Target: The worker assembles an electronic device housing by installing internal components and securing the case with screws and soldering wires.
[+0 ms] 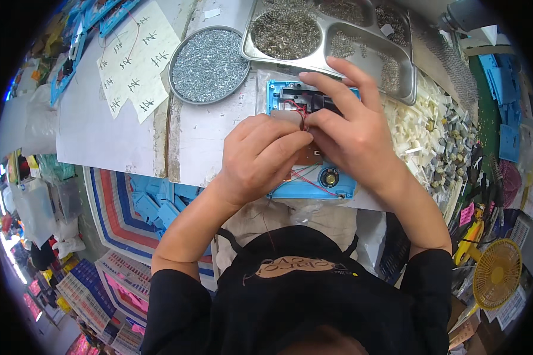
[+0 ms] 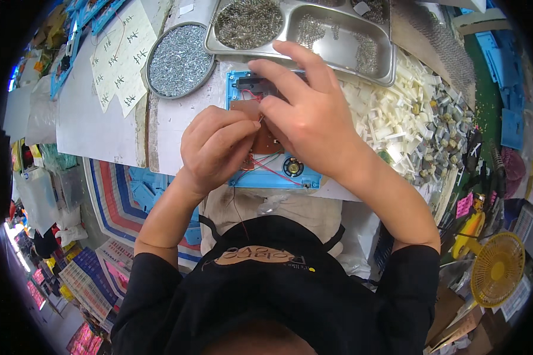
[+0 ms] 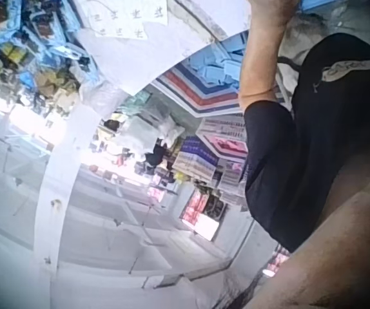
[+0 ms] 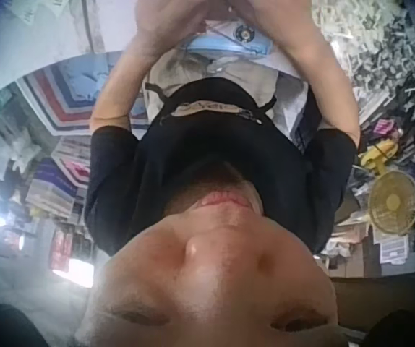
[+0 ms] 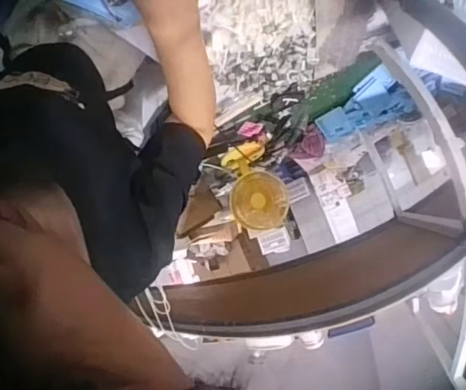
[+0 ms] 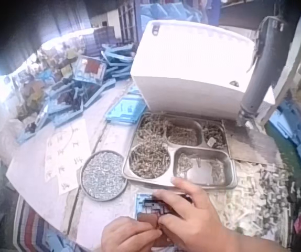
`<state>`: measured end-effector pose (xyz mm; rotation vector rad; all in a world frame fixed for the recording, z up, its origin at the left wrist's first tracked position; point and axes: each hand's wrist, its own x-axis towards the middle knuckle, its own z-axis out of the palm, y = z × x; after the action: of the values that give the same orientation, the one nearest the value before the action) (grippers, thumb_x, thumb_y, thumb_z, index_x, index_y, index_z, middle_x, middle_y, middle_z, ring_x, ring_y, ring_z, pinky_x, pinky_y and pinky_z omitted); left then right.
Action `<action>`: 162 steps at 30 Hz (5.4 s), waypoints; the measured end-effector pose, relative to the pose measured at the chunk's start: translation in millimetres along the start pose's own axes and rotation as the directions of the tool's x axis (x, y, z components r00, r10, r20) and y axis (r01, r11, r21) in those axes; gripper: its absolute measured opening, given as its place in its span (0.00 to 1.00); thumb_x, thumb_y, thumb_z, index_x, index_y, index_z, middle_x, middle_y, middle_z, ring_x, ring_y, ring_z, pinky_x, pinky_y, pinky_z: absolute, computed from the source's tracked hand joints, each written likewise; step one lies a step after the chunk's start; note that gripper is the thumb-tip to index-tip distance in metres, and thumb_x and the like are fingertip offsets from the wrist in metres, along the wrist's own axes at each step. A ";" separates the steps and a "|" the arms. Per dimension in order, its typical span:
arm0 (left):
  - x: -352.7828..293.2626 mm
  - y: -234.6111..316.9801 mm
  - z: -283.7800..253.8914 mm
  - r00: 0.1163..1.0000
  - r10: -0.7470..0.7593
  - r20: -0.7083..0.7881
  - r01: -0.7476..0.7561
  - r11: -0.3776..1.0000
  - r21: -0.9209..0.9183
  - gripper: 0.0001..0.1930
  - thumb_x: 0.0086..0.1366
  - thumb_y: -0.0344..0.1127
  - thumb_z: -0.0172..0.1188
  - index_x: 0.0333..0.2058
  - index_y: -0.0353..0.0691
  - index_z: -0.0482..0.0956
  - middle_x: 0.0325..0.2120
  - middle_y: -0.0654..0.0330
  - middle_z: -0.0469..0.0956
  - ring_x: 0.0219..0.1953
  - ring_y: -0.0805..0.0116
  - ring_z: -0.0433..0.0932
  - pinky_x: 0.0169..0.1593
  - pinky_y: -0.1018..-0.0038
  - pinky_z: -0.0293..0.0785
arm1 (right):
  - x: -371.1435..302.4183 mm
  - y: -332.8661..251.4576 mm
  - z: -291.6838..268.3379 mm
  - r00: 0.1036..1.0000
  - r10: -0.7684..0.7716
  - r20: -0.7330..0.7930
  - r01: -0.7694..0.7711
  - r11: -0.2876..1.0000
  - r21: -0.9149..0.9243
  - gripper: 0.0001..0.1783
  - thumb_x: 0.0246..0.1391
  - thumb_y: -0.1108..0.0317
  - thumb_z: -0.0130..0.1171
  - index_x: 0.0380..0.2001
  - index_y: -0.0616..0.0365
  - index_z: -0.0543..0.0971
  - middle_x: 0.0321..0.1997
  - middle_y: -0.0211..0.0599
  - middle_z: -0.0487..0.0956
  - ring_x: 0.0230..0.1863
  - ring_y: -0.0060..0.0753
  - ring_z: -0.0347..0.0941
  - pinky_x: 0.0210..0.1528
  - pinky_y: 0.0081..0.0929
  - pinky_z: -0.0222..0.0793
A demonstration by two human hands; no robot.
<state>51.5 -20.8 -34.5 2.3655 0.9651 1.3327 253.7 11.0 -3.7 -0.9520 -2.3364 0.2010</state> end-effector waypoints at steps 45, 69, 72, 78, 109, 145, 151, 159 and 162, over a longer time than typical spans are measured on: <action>42.8 41.3 22.0 0.969 -0.210 0.127 0.220 0.973 -0.074 0.16 0.58 0.18 0.64 0.46 0.35 0.81 0.41 0.51 0.82 0.36 0.61 0.83 0.36 0.71 0.79 | -43.9 26.3 -29.6 0.951 0.300 -0.068 -0.260 0.902 0.344 0.09 0.42 0.73 0.73 0.30 0.52 0.85 0.60 0.34 0.80 0.66 0.49 0.64 0.67 0.44 0.58; 42.4 25.2 41.3 0.974 -0.146 0.173 0.126 0.985 0.120 0.07 0.50 0.27 0.72 0.30 0.40 0.84 0.38 0.61 0.76 0.36 0.62 0.73 0.44 0.66 0.64 | -322.7 87.0 -212.1 -0.078 0.958 -0.275 -0.156 0.261 0.953 0.15 0.68 0.63 0.60 0.51 0.60 0.74 0.43 0.36 0.77 0.42 0.31 0.72 0.49 0.32 0.72; 41.4 23.1 42.8 0.963 -0.157 0.221 0.126 0.981 0.146 0.08 0.49 0.27 0.72 0.29 0.40 0.84 0.39 0.60 0.75 0.37 0.61 0.72 0.45 0.65 0.62 | -382.8 137.2 -244.0 -0.093 0.927 -0.365 -0.084 0.358 0.930 0.13 0.68 0.63 0.60 0.49 0.59 0.75 0.38 0.35 0.75 0.37 0.29 0.67 0.44 0.32 0.69; 41.7 25.4 44.1 0.960 -0.169 0.223 0.130 0.975 0.180 0.09 0.47 0.27 0.72 0.29 0.40 0.83 0.39 0.59 0.74 0.40 0.60 0.71 0.47 0.64 0.63 | -368.6 138.3 -269.6 0.008 0.770 -0.638 -0.509 0.552 0.660 0.23 0.73 0.60 0.46 0.63 0.65 0.70 0.40 0.45 0.77 0.41 0.37 0.72 0.50 0.36 0.71; 41.2 25.1 44.9 0.962 -0.134 0.237 0.082 0.973 0.218 0.09 0.48 0.28 0.72 0.29 0.43 0.82 0.38 0.61 0.74 0.42 0.59 0.70 0.47 0.64 0.62 | -122.0 -9.9 -60.0 0.906 0.371 -0.203 -0.246 0.853 0.461 0.14 0.46 0.77 0.70 0.39 0.63 0.80 0.22 0.34 0.76 0.20 0.30 0.66 0.23 0.26 0.60; 43.3 24.5 45.9 0.972 -0.052 0.231 -0.037 0.931 0.363 0.10 0.51 0.28 0.72 0.34 0.46 0.84 0.29 0.68 0.78 0.34 0.67 0.75 0.47 0.66 0.62 | -119.0 3.9 -65.2 0.924 0.313 -0.219 -0.201 0.887 0.416 0.16 0.45 0.76 0.71 0.40 0.64 0.81 0.22 0.36 0.77 0.21 0.32 0.68 0.24 0.27 0.60; 44.6 25.3 45.7 0.960 -0.063 0.272 -0.049 0.920 0.388 0.10 0.53 0.28 0.71 0.35 0.46 0.83 0.29 0.68 0.77 0.35 0.66 0.74 0.48 0.64 0.60 | -116.6 4.7 -62.6 0.930 0.291 -0.224 -0.184 0.898 0.401 0.16 0.45 0.76 0.71 0.39 0.63 0.81 0.22 0.36 0.76 0.20 0.34 0.68 0.23 0.27 0.61; 42.9 24.5 45.2 0.951 -0.060 0.304 -0.070 0.914 0.400 0.09 0.55 0.28 0.69 0.36 0.45 0.82 0.31 0.67 0.77 0.35 0.66 0.74 0.48 0.64 0.59 | -112.0 4.2 -62.5 0.940 0.277 -0.199 -0.185 0.904 0.385 0.16 0.44 0.76 0.71 0.39 0.62 0.81 0.22 0.35 0.77 0.20 0.34 0.69 0.23 0.27 0.61; 42.2 23.7 45.7 0.954 -0.055 0.294 -0.070 0.914 0.399 0.08 0.55 0.28 0.68 0.35 0.45 0.82 0.30 0.67 0.77 0.35 0.66 0.74 0.48 0.64 0.59 | -112.0 4.5 -62.0 0.942 0.273 -0.197 -0.183 0.907 0.380 0.16 0.44 0.76 0.71 0.39 0.62 0.81 0.22 0.35 0.77 0.20 0.34 0.68 0.23 0.27 0.61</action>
<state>114.7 -6.3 -19.4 2.7688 1.2303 0.7885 355.5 -66.6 -8.4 -1.0014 -1.8731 0.5518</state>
